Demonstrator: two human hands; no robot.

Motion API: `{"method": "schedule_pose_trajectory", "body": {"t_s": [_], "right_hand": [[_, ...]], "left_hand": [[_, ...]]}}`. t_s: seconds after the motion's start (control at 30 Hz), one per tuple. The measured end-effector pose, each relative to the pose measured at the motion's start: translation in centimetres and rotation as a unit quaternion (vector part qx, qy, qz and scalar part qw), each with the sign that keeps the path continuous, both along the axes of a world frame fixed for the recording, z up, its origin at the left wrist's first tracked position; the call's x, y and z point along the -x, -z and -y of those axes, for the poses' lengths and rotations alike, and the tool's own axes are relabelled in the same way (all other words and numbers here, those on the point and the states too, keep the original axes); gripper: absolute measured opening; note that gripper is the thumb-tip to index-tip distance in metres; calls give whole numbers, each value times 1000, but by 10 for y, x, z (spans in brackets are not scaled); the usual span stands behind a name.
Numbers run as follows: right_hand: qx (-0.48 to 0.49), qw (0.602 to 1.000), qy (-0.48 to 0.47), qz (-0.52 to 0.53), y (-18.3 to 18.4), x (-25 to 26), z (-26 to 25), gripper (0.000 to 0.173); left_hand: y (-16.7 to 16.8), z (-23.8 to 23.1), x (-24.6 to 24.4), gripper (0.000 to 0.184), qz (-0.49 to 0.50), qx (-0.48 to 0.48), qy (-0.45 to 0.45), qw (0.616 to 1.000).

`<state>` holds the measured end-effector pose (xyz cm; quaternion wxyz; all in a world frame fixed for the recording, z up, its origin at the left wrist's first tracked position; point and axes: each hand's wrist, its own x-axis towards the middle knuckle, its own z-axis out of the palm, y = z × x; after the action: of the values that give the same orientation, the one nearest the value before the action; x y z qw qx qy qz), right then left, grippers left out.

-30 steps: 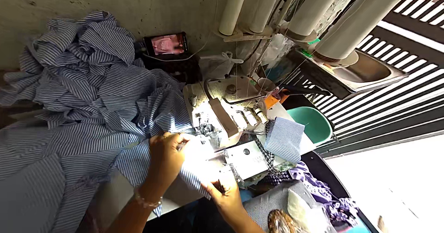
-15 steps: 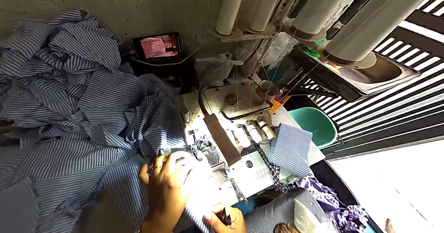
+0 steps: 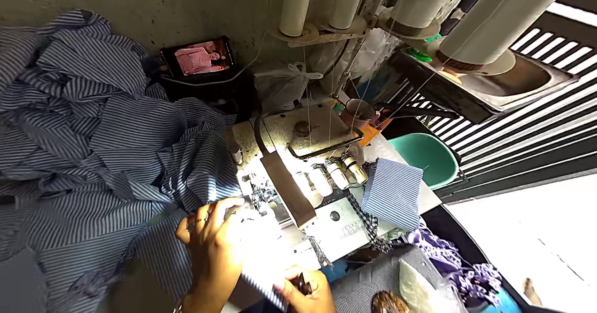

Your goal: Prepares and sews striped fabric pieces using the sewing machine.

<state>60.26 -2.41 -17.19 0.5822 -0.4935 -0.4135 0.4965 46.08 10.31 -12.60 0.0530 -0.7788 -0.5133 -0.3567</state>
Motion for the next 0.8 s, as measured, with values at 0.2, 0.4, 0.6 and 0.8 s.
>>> {"method": "schedule_pose_trajectory", "body": {"t_s": [0.2,0.4,0.6,0.8], "right_hand": [[-14,1000,18,11,3,-2,2,8],[-62,997,46,25,7,-2,-20,10],[-8,997,72,-36,-8,4,-43,5],[83,984,6,-157,-6,11,-29,6]], "left_hand": [[-1,17,4,27,-46,-23,-21,998],[-8,6,11,34,-72,35,-17,997],[-17,-30,14,41,-76,67,-15,995],[-19,-21,30,41,-70,65,-11,995]]}}
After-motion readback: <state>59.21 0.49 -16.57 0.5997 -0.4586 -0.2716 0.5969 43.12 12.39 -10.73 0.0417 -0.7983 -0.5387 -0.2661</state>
